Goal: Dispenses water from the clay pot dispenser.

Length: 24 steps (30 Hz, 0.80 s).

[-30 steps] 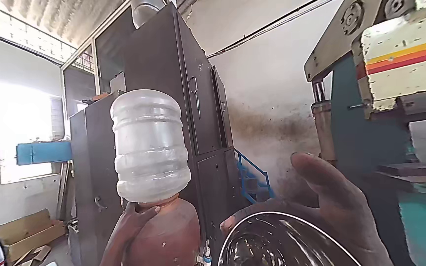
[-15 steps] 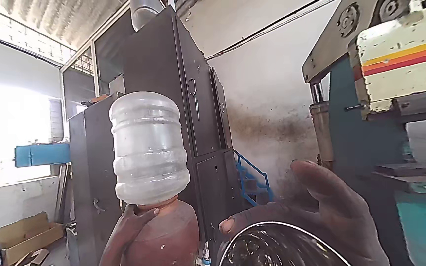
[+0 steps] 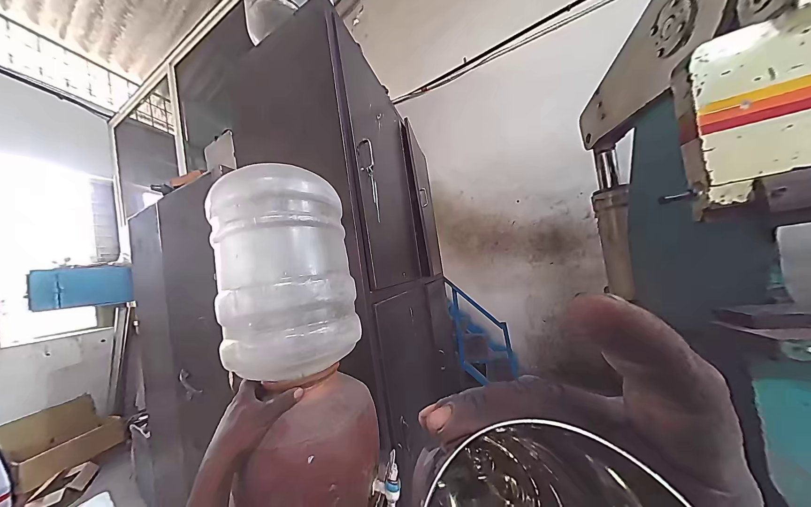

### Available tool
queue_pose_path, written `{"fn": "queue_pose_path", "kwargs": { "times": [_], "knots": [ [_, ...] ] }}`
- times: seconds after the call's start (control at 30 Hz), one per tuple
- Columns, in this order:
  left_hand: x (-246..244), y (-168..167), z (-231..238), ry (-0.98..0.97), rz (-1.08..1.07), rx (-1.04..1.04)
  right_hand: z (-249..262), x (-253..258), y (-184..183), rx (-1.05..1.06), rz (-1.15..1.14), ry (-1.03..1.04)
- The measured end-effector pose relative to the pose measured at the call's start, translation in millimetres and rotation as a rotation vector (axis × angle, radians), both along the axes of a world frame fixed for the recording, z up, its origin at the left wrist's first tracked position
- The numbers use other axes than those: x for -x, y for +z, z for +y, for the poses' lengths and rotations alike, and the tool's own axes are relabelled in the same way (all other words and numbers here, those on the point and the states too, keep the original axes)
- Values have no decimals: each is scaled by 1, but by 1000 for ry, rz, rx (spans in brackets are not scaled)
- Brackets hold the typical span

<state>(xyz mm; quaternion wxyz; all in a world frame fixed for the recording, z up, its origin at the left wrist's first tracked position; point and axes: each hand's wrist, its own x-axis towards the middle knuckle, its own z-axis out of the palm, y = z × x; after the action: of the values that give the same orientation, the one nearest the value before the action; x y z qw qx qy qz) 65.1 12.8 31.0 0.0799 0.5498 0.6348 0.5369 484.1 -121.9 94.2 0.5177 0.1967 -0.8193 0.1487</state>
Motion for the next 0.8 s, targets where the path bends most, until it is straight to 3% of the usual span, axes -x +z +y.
{"fn": "queue_pose_path", "kwargs": {
  "times": [0.27, 0.63, 0.8],
  "knots": [
    [-4, -1, -2, -58, -75, -54, 1, 1, 0, -22, 35, -21],
    [11, -7, 14, -8, -14, -31, 2, 0, 1, -73, 39, -51],
    [0, 0, 1, -6, -22, -2, 3, 2, -3, -80, 67, -17]
  ]
}}
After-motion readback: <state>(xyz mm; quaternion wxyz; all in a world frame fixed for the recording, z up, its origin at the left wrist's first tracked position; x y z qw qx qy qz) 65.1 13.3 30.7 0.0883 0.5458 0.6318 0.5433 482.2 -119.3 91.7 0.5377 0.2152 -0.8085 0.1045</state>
